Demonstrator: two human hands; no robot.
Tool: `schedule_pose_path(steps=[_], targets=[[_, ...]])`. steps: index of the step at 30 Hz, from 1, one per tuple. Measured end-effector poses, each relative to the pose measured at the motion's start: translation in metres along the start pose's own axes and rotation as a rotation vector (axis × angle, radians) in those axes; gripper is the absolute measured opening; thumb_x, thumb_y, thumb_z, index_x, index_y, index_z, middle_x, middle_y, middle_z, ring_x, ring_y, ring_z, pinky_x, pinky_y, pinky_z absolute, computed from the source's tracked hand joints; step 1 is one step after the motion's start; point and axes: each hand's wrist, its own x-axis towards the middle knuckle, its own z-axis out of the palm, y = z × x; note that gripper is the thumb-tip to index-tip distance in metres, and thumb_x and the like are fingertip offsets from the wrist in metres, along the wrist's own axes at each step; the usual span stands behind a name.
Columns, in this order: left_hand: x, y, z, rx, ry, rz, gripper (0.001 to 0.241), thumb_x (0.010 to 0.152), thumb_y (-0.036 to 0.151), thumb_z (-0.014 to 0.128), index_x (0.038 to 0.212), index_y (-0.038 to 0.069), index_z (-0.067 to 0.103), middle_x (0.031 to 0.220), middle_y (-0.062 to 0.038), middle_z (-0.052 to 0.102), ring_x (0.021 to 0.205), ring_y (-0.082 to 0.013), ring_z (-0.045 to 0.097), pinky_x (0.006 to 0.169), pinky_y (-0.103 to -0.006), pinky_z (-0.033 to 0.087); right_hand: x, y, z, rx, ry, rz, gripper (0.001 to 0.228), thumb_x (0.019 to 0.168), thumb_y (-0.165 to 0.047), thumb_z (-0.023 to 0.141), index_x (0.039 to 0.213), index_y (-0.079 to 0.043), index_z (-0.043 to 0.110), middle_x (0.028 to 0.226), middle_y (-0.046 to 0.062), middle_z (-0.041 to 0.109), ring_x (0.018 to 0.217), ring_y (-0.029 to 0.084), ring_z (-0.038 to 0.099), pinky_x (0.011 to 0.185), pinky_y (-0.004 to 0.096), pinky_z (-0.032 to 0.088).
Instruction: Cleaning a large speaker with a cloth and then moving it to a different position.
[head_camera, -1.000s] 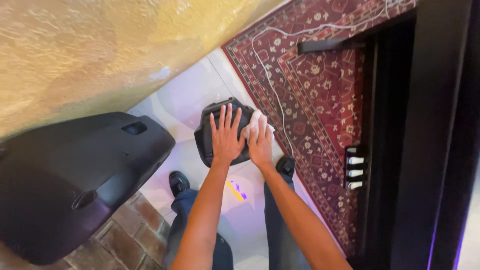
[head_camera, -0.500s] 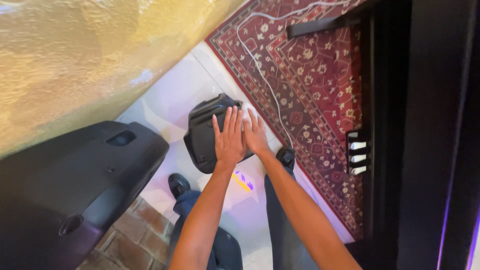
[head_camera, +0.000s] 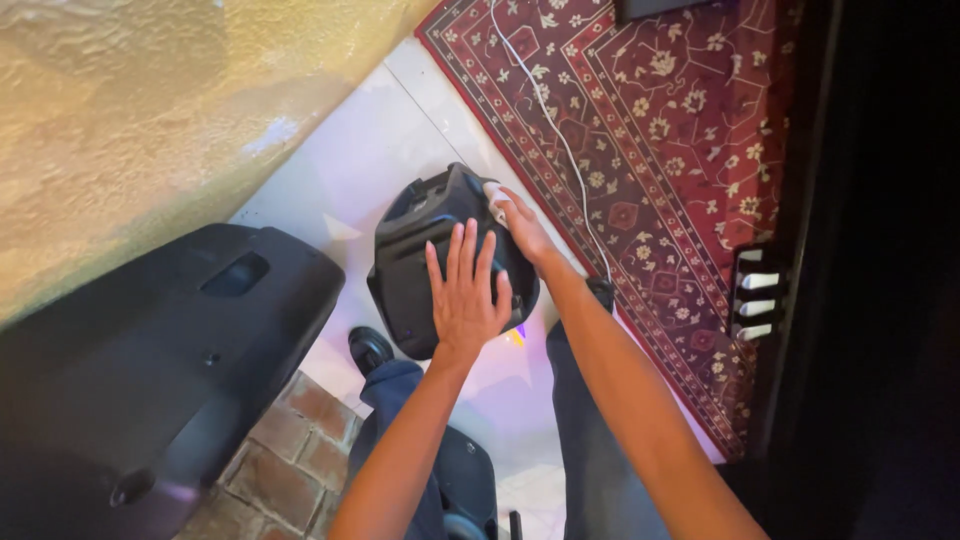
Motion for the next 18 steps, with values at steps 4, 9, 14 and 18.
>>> schedule_pose_path(steps=[4, 9, 14, 18], targets=[[0.000, 0.002, 0.002, 0.021, 0.028, -0.004, 0.060, 0.095, 0.028, 0.060, 0.149, 0.005, 0.050, 0.161, -0.020, 0.041, 0.154, -0.0353, 0.033, 0.126, -0.0641, 0.014, 0.058, 0.045, -0.004, 0.077, -0.120, -0.010, 0.061, 0.097, -0.045, 0.051, 0.150, -0.015, 0.052, 0.146, 0.014, 0.058, 0.133, 0.023, 0.054, 0.114, 0.034, 0.037], [-0.003, 0.003, 0.002, 0.058, 0.009, -0.037, 0.059, 0.090, 0.032, 0.063, 0.143, 0.006, 0.057, 0.158, -0.018, 0.046, 0.150, -0.0346, 0.037, 0.123, -0.0638, 0.019, 0.094, 0.081, -0.001, 0.038, -0.112, 0.067, 0.067, 0.091, -0.045, 0.057, 0.150, -0.013, 0.052, 0.149, 0.010, 0.056, 0.136, 0.022, 0.053, 0.114, 0.033, 0.037], [-0.001, 0.005, 0.003, 0.077, 0.010, -0.039, 0.055, 0.089, 0.032, 0.063, 0.138, 0.007, 0.061, 0.156, -0.018, 0.048, 0.149, -0.0344, 0.039, 0.122, -0.0635, 0.021, 0.105, 0.075, -0.004, -0.035, -0.074, 0.082, 0.067, 0.089, -0.043, 0.059, 0.149, -0.012, 0.054, 0.147, 0.013, 0.059, 0.136, 0.023, 0.054, 0.114, 0.033, 0.037], [0.000, 0.004, 0.004, 0.088, 0.016, -0.028, 0.055, 0.089, 0.033, 0.063, 0.137, 0.007, 0.063, 0.155, -0.018, 0.048, 0.148, -0.0349, 0.040, 0.121, -0.0640, 0.021, 0.133, 0.107, -0.004, -0.078, -0.040, 0.053, 0.065, 0.090, -0.043, 0.056, 0.147, -0.011, 0.057, 0.147, 0.014, 0.058, 0.135, 0.024, 0.055, 0.114, 0.033, 0.038]])
